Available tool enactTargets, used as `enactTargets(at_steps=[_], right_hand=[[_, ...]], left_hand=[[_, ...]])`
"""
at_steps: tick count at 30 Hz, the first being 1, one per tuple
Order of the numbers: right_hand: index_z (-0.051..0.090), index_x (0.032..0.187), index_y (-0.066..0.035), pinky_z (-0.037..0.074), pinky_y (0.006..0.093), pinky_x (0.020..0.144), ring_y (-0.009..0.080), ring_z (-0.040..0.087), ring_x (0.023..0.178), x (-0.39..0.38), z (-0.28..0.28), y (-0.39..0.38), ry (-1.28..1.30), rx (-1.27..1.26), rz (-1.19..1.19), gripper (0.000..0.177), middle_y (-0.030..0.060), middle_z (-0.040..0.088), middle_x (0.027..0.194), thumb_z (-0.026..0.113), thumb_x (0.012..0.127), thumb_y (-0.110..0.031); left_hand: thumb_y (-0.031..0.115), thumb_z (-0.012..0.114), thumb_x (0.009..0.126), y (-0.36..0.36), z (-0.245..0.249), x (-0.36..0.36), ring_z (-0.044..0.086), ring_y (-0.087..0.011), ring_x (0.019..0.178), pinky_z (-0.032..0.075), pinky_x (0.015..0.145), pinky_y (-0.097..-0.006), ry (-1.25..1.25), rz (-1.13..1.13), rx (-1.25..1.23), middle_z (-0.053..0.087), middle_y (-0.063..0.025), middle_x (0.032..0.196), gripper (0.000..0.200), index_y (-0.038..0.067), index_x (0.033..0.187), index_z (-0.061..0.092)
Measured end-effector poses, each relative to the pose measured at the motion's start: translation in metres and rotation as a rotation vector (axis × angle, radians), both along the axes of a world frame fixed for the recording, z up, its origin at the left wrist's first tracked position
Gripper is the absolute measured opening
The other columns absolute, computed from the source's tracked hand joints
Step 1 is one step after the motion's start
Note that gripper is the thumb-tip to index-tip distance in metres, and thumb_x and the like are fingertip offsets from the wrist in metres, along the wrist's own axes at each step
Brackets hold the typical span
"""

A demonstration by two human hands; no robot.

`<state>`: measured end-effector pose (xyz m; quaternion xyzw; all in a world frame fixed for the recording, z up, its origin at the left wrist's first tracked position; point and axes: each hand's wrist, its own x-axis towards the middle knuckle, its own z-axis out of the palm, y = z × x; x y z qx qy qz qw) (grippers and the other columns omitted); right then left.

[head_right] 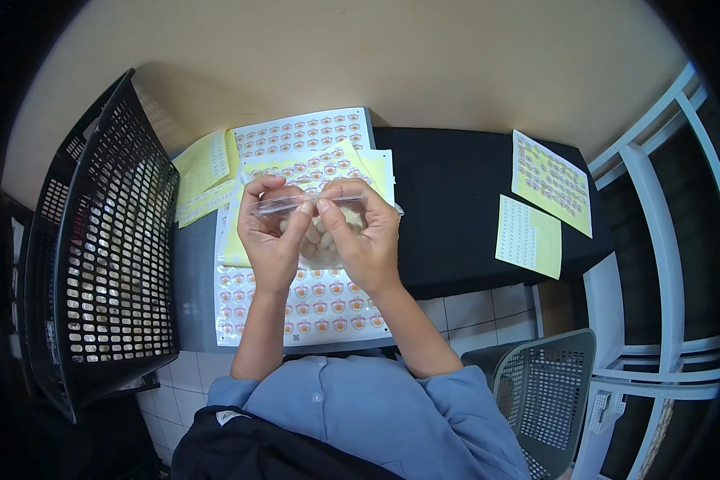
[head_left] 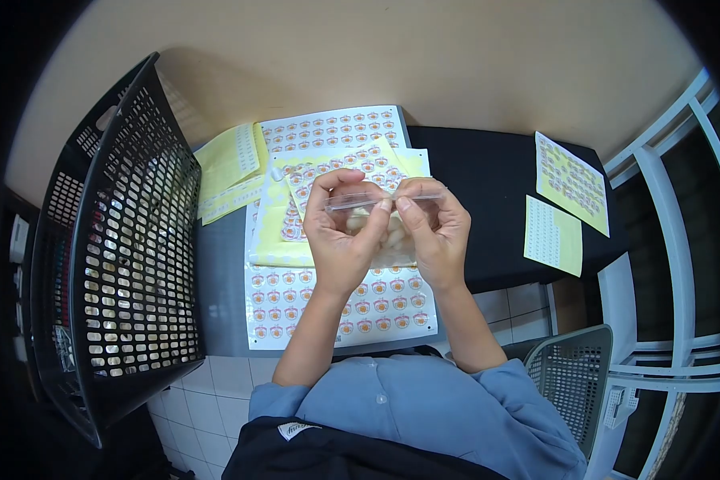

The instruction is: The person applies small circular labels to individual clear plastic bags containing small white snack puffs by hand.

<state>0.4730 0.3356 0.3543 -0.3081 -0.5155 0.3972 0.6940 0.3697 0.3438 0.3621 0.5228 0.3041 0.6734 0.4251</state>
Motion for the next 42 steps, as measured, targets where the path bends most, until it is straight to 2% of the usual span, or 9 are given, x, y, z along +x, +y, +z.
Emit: enactTargets(at_steps=[21,24,27,31,33,34,36,39,42], right_hand=[[0.055,0.079,0.0,0.042,0.0219,0.066,0.0088,0.053,0.072,0.007,-0.001,0.011,-0.096,0.025,-0.101,0.007,0.0043,0.056,0.078,0.058,0.076,-0.006],[0.055,0.08,0.0,0.042,0.0221,0.068,0.0092,0.053,0.073,0.008,0.002,0.011,0.044,-0.038,-0.045,0.007,0.0045,0.056,0.078,0.057,0.077,-0.006],[0.054,0.081,0.0,0.042,0.0219,0.07,0.0098,0.054,0.075,0.013,0.001,0.013,0.011,0.01,-0.05,0.006,0.0047,0.056,0.08,0.056,0.078,-0.005],[0.055,0.083,-0.001,0.042,0.0229,0.071,0.0108,0.054,0.079,0.016,-0.002,0.015,0.059,-0.029,0.004,0.01,0.0052,0.056,0.081,0.06,0.075,-0.005],[0.055,0.083,-0.003,0.042,0.0257,0.07,0.0144,0.054,0.078,0.029,0.005,0.021,-0.335,0.19,-0.261,0.018,0.0064,0.056,0.083,0.064,0.068,-0.007],[0.056,0.084,-0.006,0.038,0.0313,0.078,0.018,0.053,0.081,0.036,0.01,0.023,-0.487,0.241,-0.371,0.026,0.0065,0.055,0.084,0.068,0.061,-0.012],[0.057,0.083,-0.009,0.03,0.0353,0.086,0.0187,0.051,0.086,0.037,0.032,0.014,-0.869,0.327,-0.487,0.023,0.0042,0.055,0.083,0.066,0.063,-0.015],[0.057,0.079,-0.011,0.024,0.0371,0.089,0.0164,0.049,0.087,0.027,0.035,0.013,-1.048,0.352,-0.477,0.015,0.0007,0.055,0.079,0.064,0.066,-0.016],[0.057,0.074,-0.011,0.025,0.0367,0.086,0.0158,0.049,0.082,0.025,0.03,0.015,-1.02,0.326,-0.453,0.007,-0.0016,0.055,0.076,0.061,0.07,-0.014]], left_hand=[[-0.004,0.057,0.072,0.01,0.002,0.001,0.053,-0.0115,0.079,0.043,0.069,-0.0222,0.045,-0.062,0.048,0.054,-0.0081,0.084,0.039,0.005,0.104,0.037],[0.001,0.054,0.076,0.013,0.005,-0.003,0.05,-0.0115,0.084,0.04,0.074,-0.0239,-0.03,-0.125,0.028,0.053,-0.0084,0.088,0.028,0.004,0.1,0.041],[0.005,0.051,0.08,0.024,-0.005,-0.017,0.047,-0.0115,0.082,0.038,0.075,-0.0246,0.054,-0.118,0.1,0.05,-0.0067,0.086,0.005,0.002,0.084,0.049],[0.005,0.051,0.081,0.027,-0.006,-0.019,0.047,-0.0119,0.081,0.039,0.074,-0.0245,0.091,-0.095,0.151,0.05,-0.0064,0.086,0.004,0.001,0.083,0.049],[0.004,0.051,0.08,0.027,-0.007,-0.02,0.048,-0.0124,0.08,0.039,0.073,-0.025,0.127,-0.044,0.187,0.05,-0.0065,0.085,0.004,0.001,0.081,0.048],[0.004,0.051,0.08,0.028,-0.006,-0.02,0.048,-0.0124,0.08,0.039,0.073,-0.025,0.129,-0.044,0.188,0.05,-0.0065,0.085,0.004,0.001,0.081,0.048],[0.004,0.052,0.079,0.027,-0.006,-0.019,0.049,-0.0135,0.077,0.04,0.071,-0.0257,0.182,-0.005,0.19,0.051,-0.0072,0.081,0.004,0.001,0.079,0.048],[0.003,0.053,0.077,0.027,-0.006,-0.015,0.051,-0.0153,0.075,0.041,0.069,-0.0263,0.284,0.045,0.263,0.052,-0.0081,0.078,0.005,0.001,0.077,0.049],[0.003,0.053,0.077,0.027,-0.005,-0.013,0.052,-0.0164,0.073,0.041,0.068,-0.0267,0.327,0.08,0.298,0.053,-0.0085,0.076,0.004,0.0,0.076,0.049]])
